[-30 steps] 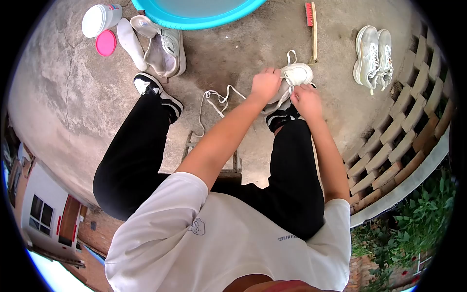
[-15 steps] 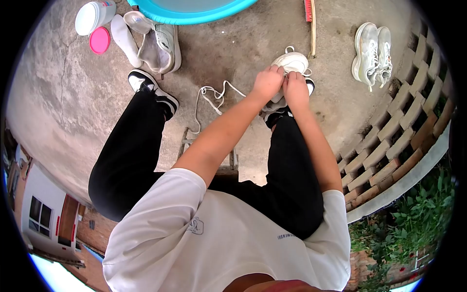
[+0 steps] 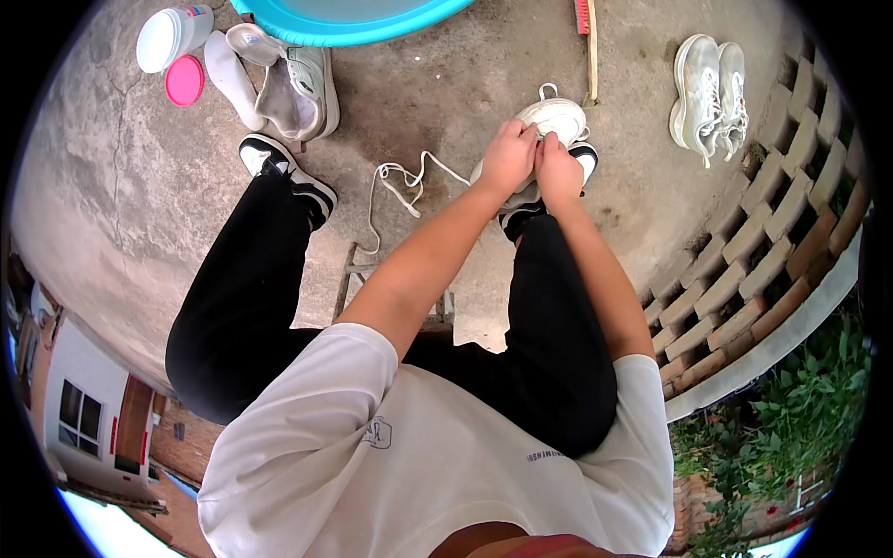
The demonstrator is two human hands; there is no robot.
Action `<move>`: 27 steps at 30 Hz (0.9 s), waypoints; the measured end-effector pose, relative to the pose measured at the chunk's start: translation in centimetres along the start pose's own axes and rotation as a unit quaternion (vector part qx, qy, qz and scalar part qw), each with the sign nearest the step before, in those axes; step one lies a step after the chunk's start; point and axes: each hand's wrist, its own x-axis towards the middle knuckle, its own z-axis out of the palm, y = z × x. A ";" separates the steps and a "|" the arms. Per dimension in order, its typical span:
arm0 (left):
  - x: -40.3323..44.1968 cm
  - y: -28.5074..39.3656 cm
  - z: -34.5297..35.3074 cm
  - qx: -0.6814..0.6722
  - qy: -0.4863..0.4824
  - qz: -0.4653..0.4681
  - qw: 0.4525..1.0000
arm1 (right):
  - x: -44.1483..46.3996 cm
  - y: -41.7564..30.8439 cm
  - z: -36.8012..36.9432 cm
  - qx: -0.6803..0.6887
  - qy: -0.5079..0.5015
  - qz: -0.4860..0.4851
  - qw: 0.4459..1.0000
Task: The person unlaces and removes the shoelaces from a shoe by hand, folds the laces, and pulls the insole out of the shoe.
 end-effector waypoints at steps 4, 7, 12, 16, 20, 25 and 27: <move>-0.3 -0.1 -0.4 -0.036 0.024 0.023 0.999 | -0.1 -0.3 -0.3 0.016 0.019 -0.023 0.999; -0.6 -0.3 0.1 -0.051 0.041 0.016 0.998 | -0.7 0.0 0.1 0.031 0.036 -0.076 0.996; -0.7 -0.5 0.3 -0.042 0.049 -0.024 0.998 | -0.5 -0.5 0.8 0.008 0.025 -0.075 0.997; -0.4 -0.4 -0.3 -0.020 0.034 0.002 0.999 | -0.7 -0.5 0.6 0.045 0.037 -0.069 0.996; -0.4 -0.5 -0.3 -0.027 0.024 0.020 0.999 | -0.8 0.0 0.6 0.071 0.051 -0.079 0.993; -0.3 -1.2 -1.4 -0.040 0.022 0.013 0.999 | -0.5 -0.2 -0.8 0.093 0.048 -0.108 0.989; 0.1 -1.1 -2.2 -0.044 0.018 0.006 0.999 | 0.2 -0.3 -1.6 0.112 0.051 -0.118 0.985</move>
